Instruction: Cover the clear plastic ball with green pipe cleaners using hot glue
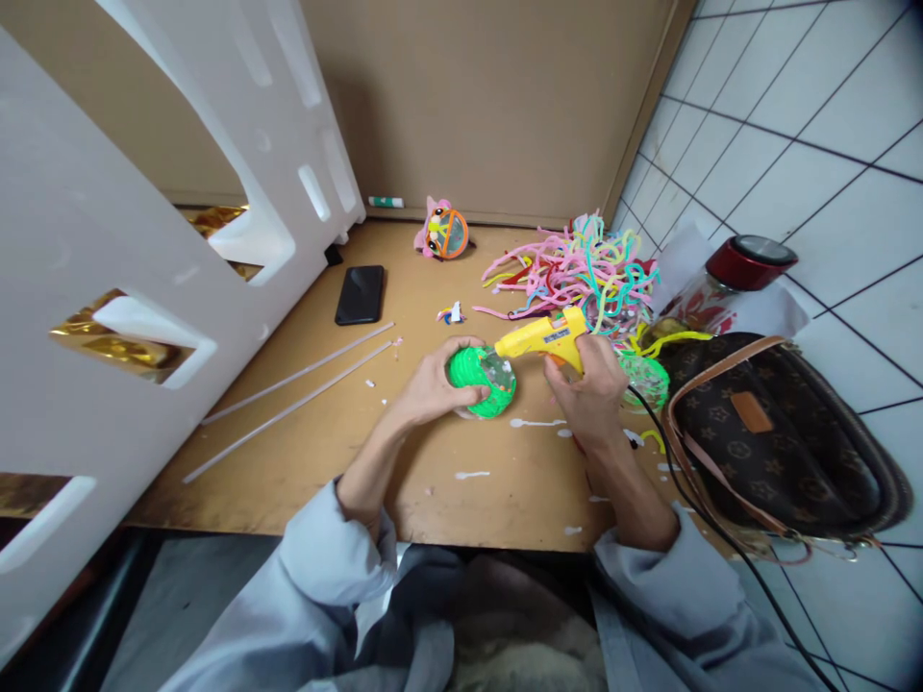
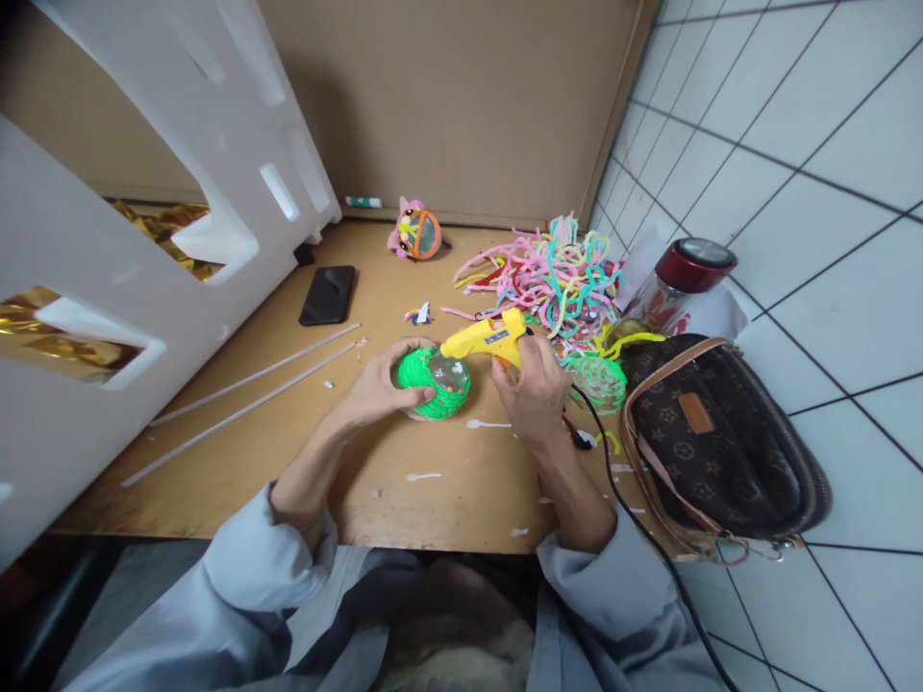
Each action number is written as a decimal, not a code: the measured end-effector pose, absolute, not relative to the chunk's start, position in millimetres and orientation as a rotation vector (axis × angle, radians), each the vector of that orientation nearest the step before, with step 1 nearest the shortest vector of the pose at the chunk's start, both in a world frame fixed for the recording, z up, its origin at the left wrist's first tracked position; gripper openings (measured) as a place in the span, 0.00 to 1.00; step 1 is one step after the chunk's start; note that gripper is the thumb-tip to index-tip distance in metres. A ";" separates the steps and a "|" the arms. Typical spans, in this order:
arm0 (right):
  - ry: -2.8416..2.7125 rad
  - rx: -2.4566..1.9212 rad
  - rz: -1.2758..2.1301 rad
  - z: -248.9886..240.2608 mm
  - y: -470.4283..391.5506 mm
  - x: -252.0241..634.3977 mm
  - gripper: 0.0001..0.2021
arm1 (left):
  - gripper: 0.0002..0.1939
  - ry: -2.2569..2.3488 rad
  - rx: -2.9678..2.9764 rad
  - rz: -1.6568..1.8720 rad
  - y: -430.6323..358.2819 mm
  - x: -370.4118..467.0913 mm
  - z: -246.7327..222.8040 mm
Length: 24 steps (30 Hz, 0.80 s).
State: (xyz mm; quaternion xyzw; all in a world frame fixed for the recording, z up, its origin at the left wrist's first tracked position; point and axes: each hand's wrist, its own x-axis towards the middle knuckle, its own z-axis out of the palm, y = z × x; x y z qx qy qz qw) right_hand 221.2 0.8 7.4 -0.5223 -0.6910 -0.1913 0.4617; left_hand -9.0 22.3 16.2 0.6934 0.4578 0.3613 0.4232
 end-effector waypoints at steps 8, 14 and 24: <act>-1.734 -1.259 -0.470 11.4 -1.6 221.8 0.04 | 0.33 1.126 1.734 0.905 22.8 -8.7 15.9; -1.734 -1.274 -0.455 11.7 -2.3 222.5 0.04 | 0.33 1.134 1.746 0.892 22.6 -9.2 16.8; -1.749 -1.280 -0.474 12.9 -2.7 222.8 0.03 | 0.33 1.143 1.729 0.877 21.6 -8.4 18.3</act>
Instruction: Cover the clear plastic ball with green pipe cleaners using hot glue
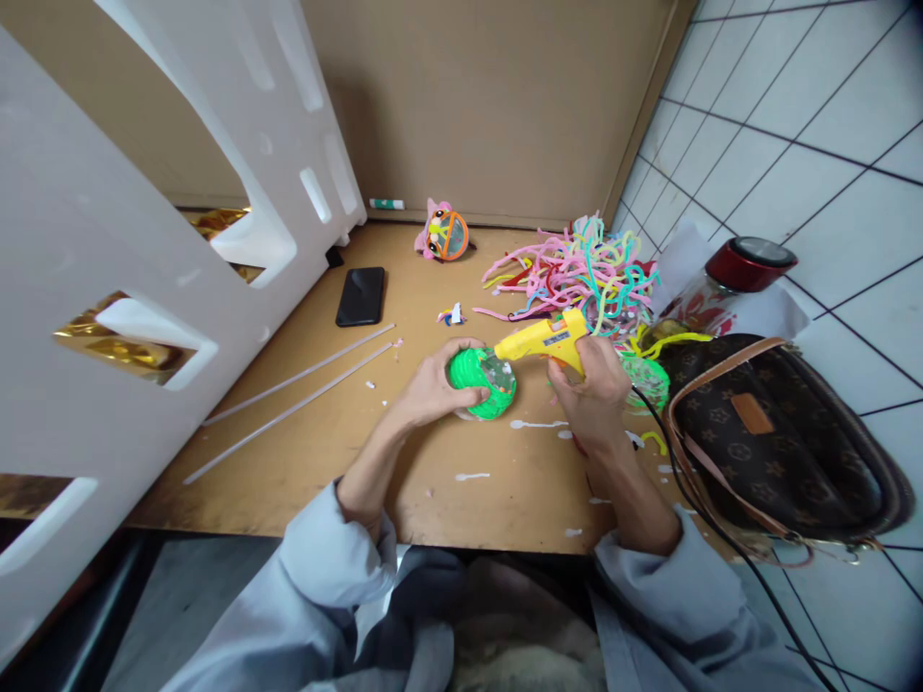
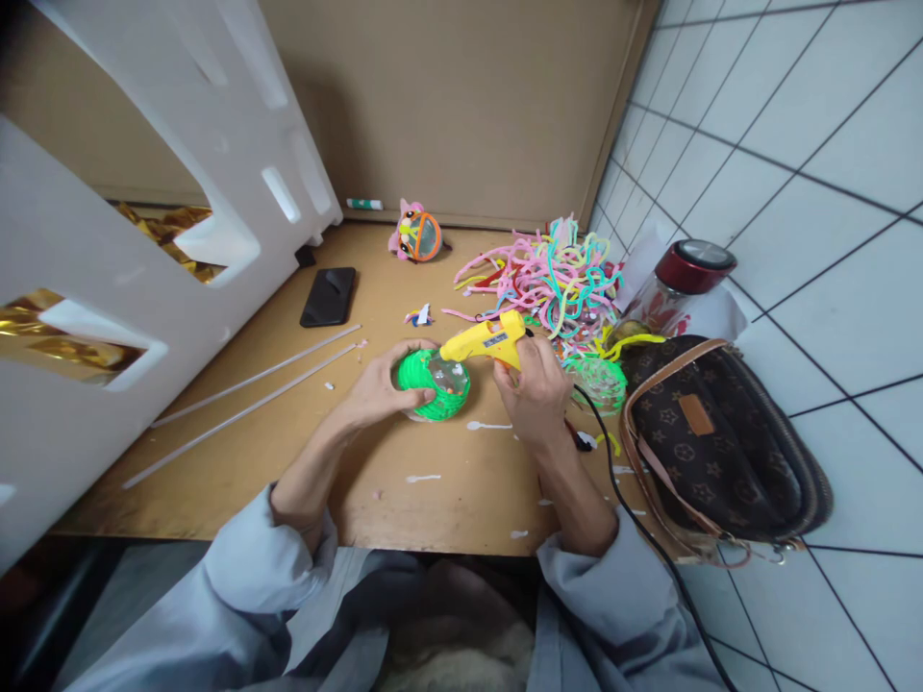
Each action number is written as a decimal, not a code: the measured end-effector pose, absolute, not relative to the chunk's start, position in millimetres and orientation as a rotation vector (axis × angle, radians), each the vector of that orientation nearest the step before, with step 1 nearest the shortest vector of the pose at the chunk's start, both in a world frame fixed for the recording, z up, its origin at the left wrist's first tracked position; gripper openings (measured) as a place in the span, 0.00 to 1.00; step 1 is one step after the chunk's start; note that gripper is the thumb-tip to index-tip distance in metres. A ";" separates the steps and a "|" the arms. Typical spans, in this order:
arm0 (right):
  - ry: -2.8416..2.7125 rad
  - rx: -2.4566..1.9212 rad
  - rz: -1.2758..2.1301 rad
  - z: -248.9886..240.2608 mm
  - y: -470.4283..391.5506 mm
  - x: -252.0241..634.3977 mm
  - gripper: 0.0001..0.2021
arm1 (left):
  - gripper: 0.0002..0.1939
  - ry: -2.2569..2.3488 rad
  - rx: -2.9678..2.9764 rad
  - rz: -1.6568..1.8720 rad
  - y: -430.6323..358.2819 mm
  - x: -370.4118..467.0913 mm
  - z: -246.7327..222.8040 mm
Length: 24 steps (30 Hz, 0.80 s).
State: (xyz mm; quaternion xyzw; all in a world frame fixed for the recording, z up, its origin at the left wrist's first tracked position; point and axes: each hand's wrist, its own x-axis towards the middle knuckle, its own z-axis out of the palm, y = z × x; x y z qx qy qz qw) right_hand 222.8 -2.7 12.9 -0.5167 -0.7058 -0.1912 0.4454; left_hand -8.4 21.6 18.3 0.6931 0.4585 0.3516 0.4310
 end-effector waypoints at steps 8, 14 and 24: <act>-1.685 -1.336 -0.408 9.6 -1.1 221.1 0.04 | 0.33 1.130 1.727 0.893 22.1 -8.8 17.1; -1.568 -1.458 -0.111 12.3 4.9 223.2 0.09 | 0.33 1.147 1.744 0.884 22.0 -9.9 17.3; -1.467 -1.615 0.201 -23.7 28.5 245.5 0.09 | 0.34 1.139 1.775 0.896 19.4 -8.0 17.7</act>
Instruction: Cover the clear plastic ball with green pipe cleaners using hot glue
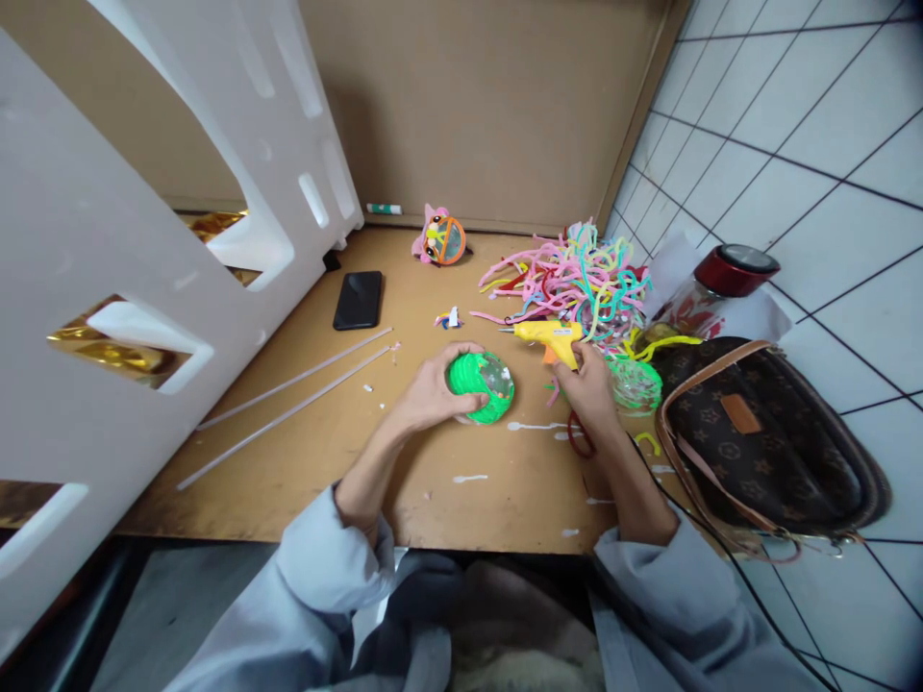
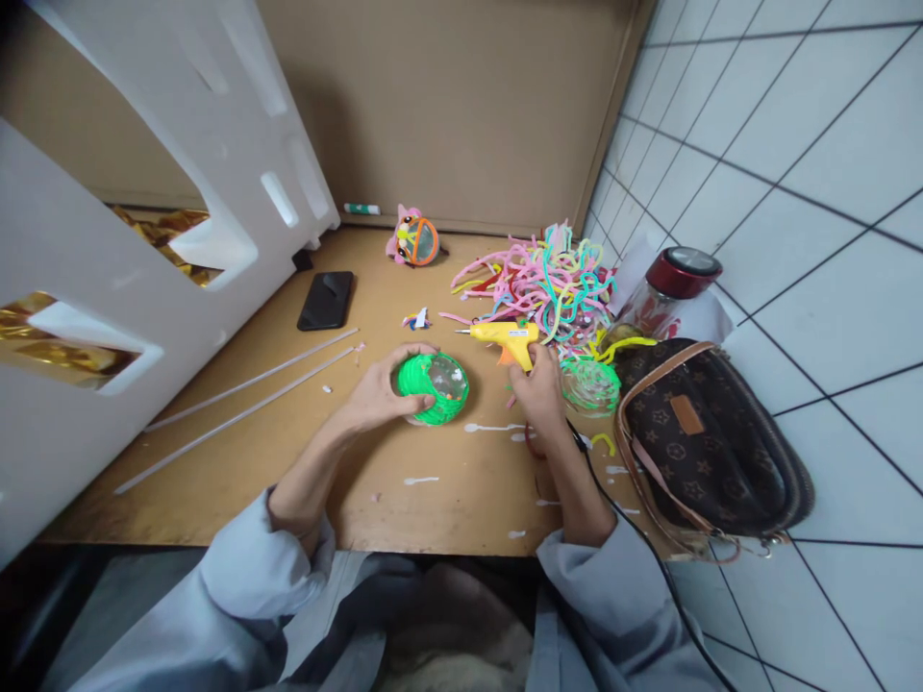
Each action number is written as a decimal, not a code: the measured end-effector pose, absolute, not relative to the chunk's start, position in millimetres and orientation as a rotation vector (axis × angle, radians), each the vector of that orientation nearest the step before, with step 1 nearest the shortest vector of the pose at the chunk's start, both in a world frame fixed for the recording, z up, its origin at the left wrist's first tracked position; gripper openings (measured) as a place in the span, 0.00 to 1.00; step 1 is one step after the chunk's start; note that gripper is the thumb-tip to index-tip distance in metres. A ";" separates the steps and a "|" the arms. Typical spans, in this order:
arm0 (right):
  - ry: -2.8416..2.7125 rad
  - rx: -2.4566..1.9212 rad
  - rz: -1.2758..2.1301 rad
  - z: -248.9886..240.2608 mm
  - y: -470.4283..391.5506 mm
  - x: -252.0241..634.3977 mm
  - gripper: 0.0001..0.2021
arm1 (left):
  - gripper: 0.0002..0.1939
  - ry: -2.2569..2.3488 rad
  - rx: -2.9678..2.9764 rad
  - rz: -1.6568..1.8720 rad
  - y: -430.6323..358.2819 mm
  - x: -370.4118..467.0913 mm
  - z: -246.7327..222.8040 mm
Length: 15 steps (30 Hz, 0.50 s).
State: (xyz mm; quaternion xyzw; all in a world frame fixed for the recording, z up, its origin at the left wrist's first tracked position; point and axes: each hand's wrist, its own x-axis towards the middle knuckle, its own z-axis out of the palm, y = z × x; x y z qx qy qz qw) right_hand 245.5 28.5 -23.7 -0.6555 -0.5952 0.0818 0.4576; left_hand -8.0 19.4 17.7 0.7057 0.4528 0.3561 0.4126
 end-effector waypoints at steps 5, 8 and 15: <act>-1.597 -1.688 -0.022 -40.2 29.9 244.8 0.12 | 0.32 1.056 1.926 0.998 18.3 -6.5 14.4; -1.638 -1.721 -0.044 -41.3 27.7 241.2 0.12 | 0.30 0.988 2.079 1.036 16.1 -4.7 13.5; -1.681 -1.577 -0.142 -8.3 10.2 225.7 0.10 | 0.30 0.911 2.185 1.058 14.0 -0.8 10.3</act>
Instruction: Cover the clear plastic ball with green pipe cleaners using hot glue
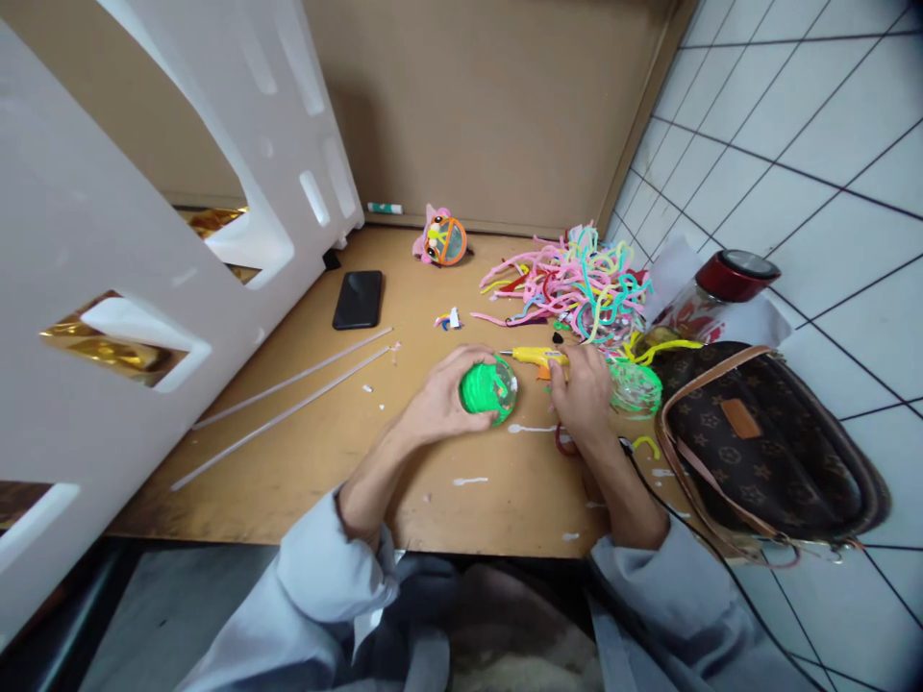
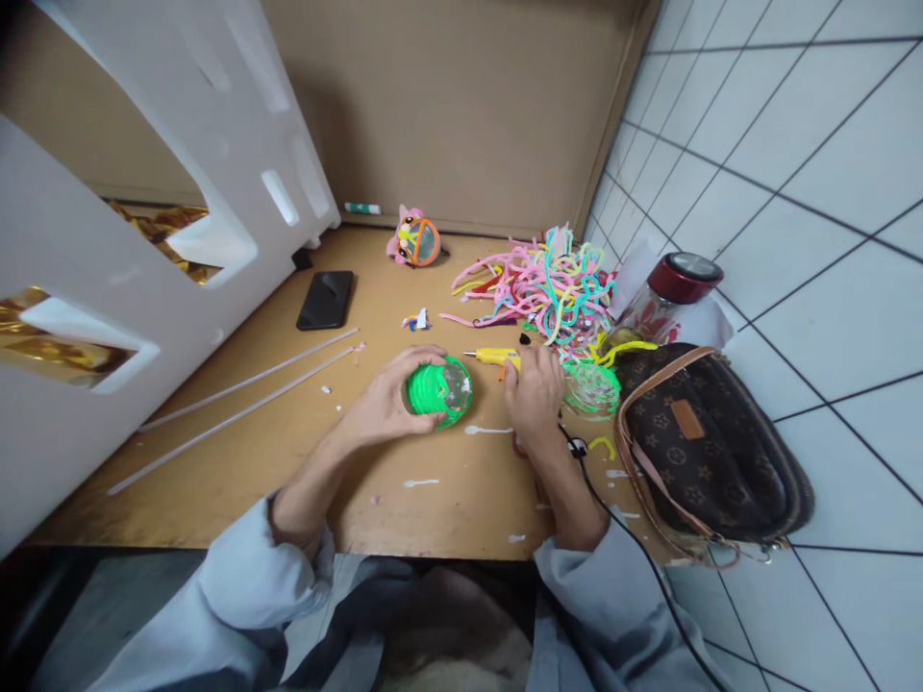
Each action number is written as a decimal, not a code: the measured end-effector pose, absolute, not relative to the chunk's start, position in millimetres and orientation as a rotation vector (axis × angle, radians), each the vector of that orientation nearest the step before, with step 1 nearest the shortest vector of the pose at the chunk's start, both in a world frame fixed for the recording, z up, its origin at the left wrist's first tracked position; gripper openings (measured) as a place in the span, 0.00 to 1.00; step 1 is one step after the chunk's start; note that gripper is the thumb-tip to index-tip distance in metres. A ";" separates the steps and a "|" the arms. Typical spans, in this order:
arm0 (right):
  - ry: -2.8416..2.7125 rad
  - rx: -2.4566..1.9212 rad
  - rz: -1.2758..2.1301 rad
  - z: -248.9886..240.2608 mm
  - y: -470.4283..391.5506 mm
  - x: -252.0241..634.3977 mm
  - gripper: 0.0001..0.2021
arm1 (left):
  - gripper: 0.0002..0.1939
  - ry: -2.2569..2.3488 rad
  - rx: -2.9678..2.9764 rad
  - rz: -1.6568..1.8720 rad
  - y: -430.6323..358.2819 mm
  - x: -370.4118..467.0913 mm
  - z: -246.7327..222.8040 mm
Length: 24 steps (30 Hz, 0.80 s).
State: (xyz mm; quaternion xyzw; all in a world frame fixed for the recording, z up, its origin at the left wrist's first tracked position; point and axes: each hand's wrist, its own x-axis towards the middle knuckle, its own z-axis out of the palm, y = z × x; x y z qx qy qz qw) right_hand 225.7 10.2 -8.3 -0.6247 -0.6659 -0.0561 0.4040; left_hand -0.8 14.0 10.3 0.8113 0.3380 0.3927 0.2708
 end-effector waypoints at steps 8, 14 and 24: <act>-1.858 -0.949 -0.039 27.3 -36.3 183.6 0.11 | 0.28 0.826 2.181 1.090 11.7 1.2 12.1; -1.840 -1.053 0.084 19.8 -35.6 180.2 0.07 | 0.26 0.879 2.196 1.058 10.7 1.9 15.3; -1.514 -1.221 0.631 8.6 -29.7 184.1 0.07 | 0.26 0.858 2.191 1.080 12.3 0.5 15.3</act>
